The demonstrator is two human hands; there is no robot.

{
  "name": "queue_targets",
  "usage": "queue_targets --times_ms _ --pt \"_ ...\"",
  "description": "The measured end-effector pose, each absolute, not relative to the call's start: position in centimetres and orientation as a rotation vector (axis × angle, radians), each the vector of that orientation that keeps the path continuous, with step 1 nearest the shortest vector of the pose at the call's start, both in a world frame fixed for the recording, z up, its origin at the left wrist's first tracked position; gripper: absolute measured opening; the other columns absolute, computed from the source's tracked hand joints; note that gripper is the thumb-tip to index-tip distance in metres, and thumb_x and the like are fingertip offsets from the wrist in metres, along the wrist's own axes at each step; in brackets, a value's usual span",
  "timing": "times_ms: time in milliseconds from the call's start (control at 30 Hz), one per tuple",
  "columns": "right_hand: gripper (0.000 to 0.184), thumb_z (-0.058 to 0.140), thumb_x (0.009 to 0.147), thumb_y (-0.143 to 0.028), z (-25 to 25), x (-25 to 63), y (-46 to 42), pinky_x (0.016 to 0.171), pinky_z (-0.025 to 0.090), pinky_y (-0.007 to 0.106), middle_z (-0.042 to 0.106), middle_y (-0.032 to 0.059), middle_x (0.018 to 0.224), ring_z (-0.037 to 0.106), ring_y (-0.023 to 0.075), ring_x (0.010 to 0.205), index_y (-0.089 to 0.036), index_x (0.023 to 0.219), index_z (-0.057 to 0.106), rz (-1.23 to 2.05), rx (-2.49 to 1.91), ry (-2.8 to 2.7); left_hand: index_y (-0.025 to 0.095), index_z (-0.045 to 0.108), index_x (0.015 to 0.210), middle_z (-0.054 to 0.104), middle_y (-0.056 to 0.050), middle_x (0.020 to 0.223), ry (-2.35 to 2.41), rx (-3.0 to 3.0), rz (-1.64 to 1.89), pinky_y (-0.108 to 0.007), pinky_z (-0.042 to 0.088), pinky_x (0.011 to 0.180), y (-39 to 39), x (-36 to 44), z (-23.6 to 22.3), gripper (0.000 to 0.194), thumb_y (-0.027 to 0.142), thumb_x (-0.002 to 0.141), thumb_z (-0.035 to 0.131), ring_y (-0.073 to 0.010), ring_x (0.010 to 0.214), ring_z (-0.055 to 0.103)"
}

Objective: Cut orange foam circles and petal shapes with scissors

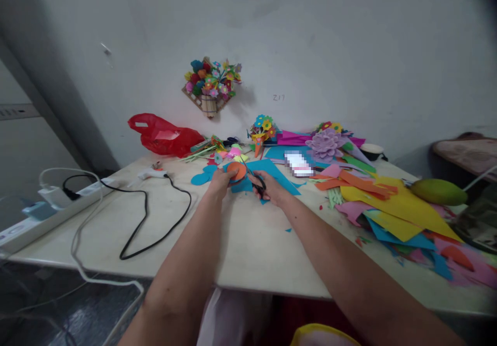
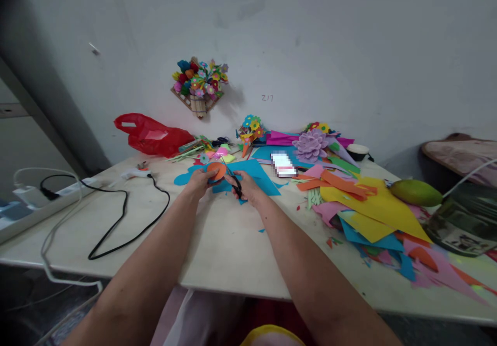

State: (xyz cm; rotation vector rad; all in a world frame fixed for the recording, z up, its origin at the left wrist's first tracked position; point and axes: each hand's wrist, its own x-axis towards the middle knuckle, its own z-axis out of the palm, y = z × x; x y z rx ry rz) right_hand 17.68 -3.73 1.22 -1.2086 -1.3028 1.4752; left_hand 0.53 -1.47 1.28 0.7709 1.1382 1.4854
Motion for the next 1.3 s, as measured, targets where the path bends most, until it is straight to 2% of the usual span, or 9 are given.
queue_targets --times_ms 167,433,567,733,867,1033,1167,1300 --pt "0.042 0.071 0.107 -0.035 1.2 17.6 -3.6 0.035 0.022 0.016 0.06 -0.0089 0.055 0.051 0.0103 0.038 -0.017 0.144 0.058 1.47 -1.208 -1.296 0.014 0.076 0.098 0.078 -0.005 0.078 1.133 0.762 1.491 -0.033 0.069 0.068 -1.3 0.5 1.1 0.029 0.004 0.076 0.091 -0.0213 0.072 0.077" --pt "0.044 0.071 0.108 -0.036 0.6 17.5 -3.2 0.035 0.02 0.016 0.059 -0.0093 0.055 0.051 0.0103 0.038 -0.018 0.145 0.058 1.456 -1.213 -1.313 0.016 0.075 0.092 0.076 -0.004 0.073 1.123 0.759 1.497 -0.031 0.067 0.065 -1.3 0.6 1.2 0.025 0.0 0.077 0.086 -0.0206 0.069 0.076" --pt "0.046 0.071 0.108 -0.038 0.7 17.6 -3.3 0.035 0.02 0.017 0.059 -0.0089 0.056 0.052 0.0105 0.039 -0.018 0.147 0.058 1.466 -1.213 -1.319 0.015 0.076 0.095 0.078 -0.005 0.076 1.13 0.751 1.503 -0.033 0.068 0.067 -1.3 0.6 1.1 0.029 0.002 0.073 0.088 -0.0232 0.073 0.078" --pt "0.048 0.072 0.107 -0.036 0.8 17.5 -3.3 0.036 0.02 0.017 0.058 -0.0093 0.055 0.048 0.0099 0.039 -0.017 0.148 0.057 1.454 -1.223 -1.315 0.014 0.076 0.091 0.079 -0.007 0.078 1.133 0.795 1.48 -0.031 0.068 0.067 -1.3 0.4 1.0 0.021 0.004 0.076 0.087 -0.0219 0.073 0.077" --pt "0.047 0.074 0.104 -0.037 0.7 17.4 -3.2 0.036 0.02 0.017 0.057 -0.0098 0.054 0.048 0.01 0.038 -0.019 0.144 0.059 1.447 -1.232 -1.297 0.013 0.075 0.091 0.079 -0.007 0.079 1.122 0.793 1.485 -0.034 0.069 0.071 -1.2 0.3 0.9 0.026 0.004 0.072 0.092 -0.024 0.077 0.079" --pt "0.045 0.076 0.102 -0.036 1.1 17.4 -3.5 0.038 0.021 0.017 0.057 -0.0088 0.053 0.047 0.0098 0.039 -0.018 0.141 0.063 1.436 -1.238 -1.291 0.013 0.074 0.09 0.08 -0.007 0.079 1.122 0.814 1.463 -0.034 0.07 0.073 -1.1 0.1 1.0 0.02 0.003 0.079 0.087 -0.0222 0.075 0.079" --pt "0.043 0.076 0.102 -0.035 1.3 17.6 -3.7 0.039 0.023 0.017 0.057 -0.0082 0.053 0.047 0.0101 0.04 -0.018 0.139 0.064 1.434 -1.241 -1.305 0.015 0.072 0.096 0.079 -0.004 0.077 1.101 0.828 1.427 -0.032 0.069 0.067 -0.9 -0.4 0.8 0.027 0.005 0.079 0.09 -0.0214 0.069 0.079" --pt "0.041 0.077 0.101 -0.037 1.1 17.7 -3.6 0.04 0.026 0.016 0.058 -0.0078 0.054 0.047 0.0099 0.041 -0.019 0.136 0.064 1.436 -1.248 -1.328 0.014 0.071 0.1 0.081 -0.007 0.082 1.093 0.832 1.403 -0.033 0.069 0.068 -0.4 -1.1 0.4 0.033 0.006 0.077 0.093 -0.0247 0.074 0.082"
